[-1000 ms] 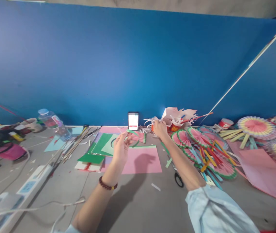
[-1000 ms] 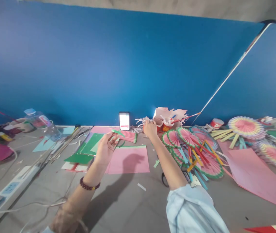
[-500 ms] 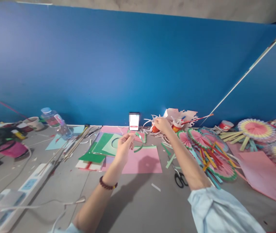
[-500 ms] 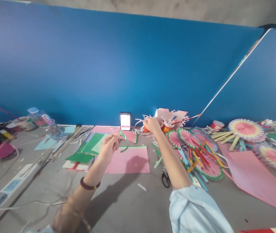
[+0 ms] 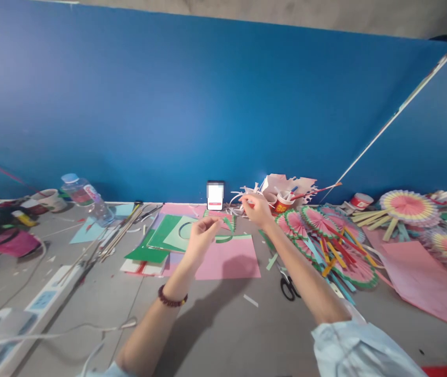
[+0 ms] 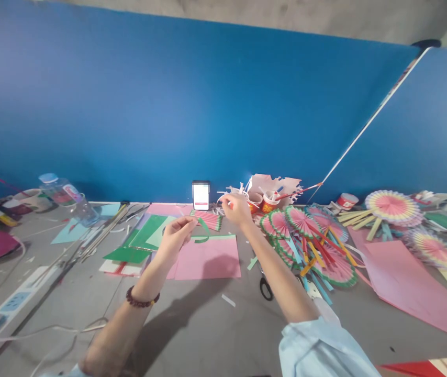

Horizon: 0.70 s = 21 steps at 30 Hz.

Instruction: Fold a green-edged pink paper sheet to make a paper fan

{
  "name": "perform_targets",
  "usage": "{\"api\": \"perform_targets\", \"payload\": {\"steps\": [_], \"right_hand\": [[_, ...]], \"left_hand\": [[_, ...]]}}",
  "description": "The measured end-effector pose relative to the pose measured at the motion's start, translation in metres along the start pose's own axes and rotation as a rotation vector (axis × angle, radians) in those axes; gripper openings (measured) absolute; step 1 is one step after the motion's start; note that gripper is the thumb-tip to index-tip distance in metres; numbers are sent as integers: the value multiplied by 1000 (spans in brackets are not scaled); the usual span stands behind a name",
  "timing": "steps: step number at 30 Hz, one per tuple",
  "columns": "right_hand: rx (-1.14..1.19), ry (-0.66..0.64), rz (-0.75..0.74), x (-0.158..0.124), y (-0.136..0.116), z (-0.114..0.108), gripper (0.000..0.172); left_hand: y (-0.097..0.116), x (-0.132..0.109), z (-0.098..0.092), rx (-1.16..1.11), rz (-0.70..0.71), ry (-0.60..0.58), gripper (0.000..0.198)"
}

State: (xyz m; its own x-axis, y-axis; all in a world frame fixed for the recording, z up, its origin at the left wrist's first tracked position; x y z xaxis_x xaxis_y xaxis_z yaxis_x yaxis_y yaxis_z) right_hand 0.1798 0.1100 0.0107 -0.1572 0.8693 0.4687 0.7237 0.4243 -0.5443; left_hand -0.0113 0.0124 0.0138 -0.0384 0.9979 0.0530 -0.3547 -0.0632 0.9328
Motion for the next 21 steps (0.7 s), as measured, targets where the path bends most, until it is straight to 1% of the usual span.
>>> {"api": "perform_targets", "payload": {"steps": [1, 2, 3, 6, 7, 8, 9, 10, 14, 17, 21], "right_hand": [[185, -59, 20, -8, -6, 4, 22], [384, -166, 52, -17, -12, 9, 23], [569, -324, 88, -26, -17, 15, 25], [734, -576, 88, -53, -25, 26, 39], [857, -720, 100, -63, -27, 30, 39], [977, -816, 113, -71, -28, 32, 40], [1078, -877, 122, -77, -28, 34, 39], [1159, -905, 133, -83, -27, 35, 37], [1307, -854, 156, -94, -24, 32, 35], [1348, -852, 148, -97, -26, 25, 37], [1368, -847, 125, -100, -29, 17, 35]], "left_hand": [[1, -1, 1, 24, -2, -16, 26], [2, -3, 3, 43, 2, -38, 26], [3, -4, 5, 56, 9, -69, 26], [7, -9, 11, 66, 7, -195, 31], [8, -11, 12, 62, -1, -238, 33], [9, -12, 14, 54, -11, -278, 35], [10, -13, 14, 44, -19, -312, 37], [10, -14, 15, 34, -25, -339, 39], [6, -16, 16, -6, -52, -406, 39], [3, -18, 17, -52, -78, -481, 35], [6, -22, 20, -90, -60, -562, 32]]}}
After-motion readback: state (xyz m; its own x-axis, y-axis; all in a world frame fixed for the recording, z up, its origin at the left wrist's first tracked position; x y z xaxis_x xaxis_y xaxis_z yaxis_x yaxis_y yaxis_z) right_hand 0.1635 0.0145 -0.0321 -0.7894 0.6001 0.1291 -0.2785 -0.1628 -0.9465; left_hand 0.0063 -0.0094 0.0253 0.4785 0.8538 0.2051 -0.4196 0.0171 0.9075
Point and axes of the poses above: each hand's wrist, its own x-axis towards the middle knuckle, its own z-axis out of the palm, y = z × x, the point moved 2 cm from there along x, towards the middle knuckle, and after that the axes turned 9 degrees about -x, right-handed, at the moved point
